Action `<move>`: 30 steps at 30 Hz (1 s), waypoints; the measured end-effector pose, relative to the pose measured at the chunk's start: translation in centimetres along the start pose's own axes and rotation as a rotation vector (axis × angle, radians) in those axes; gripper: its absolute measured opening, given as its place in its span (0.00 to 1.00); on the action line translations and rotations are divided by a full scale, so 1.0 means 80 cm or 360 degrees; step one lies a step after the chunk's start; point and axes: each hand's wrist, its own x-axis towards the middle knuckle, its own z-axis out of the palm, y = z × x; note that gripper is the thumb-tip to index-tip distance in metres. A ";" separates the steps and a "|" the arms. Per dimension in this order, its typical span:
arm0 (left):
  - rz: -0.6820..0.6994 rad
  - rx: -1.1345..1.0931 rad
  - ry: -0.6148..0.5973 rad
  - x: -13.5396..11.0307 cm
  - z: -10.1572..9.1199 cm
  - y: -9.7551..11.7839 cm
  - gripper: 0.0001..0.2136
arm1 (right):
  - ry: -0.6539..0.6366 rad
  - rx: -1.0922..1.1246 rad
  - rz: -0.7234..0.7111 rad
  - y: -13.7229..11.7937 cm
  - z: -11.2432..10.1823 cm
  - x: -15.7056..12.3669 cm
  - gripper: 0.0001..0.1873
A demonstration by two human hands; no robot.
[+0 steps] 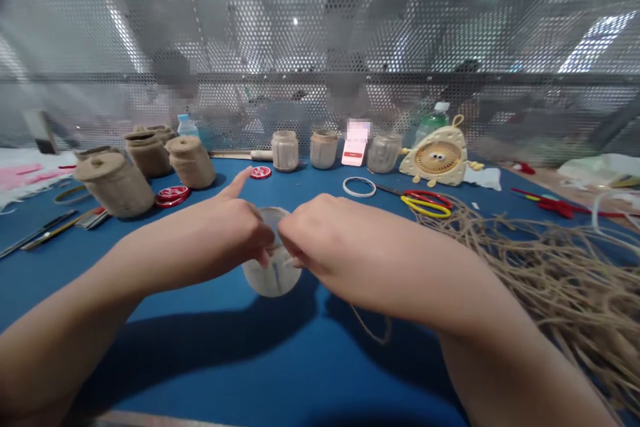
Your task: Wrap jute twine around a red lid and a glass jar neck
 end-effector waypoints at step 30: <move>-0.0033 -0.0603 -0.0317 0.002 -0.006 -0.037 0.07 | 0.0032 -0.0149 -0.0035 0.005 0.028 0.030 0.12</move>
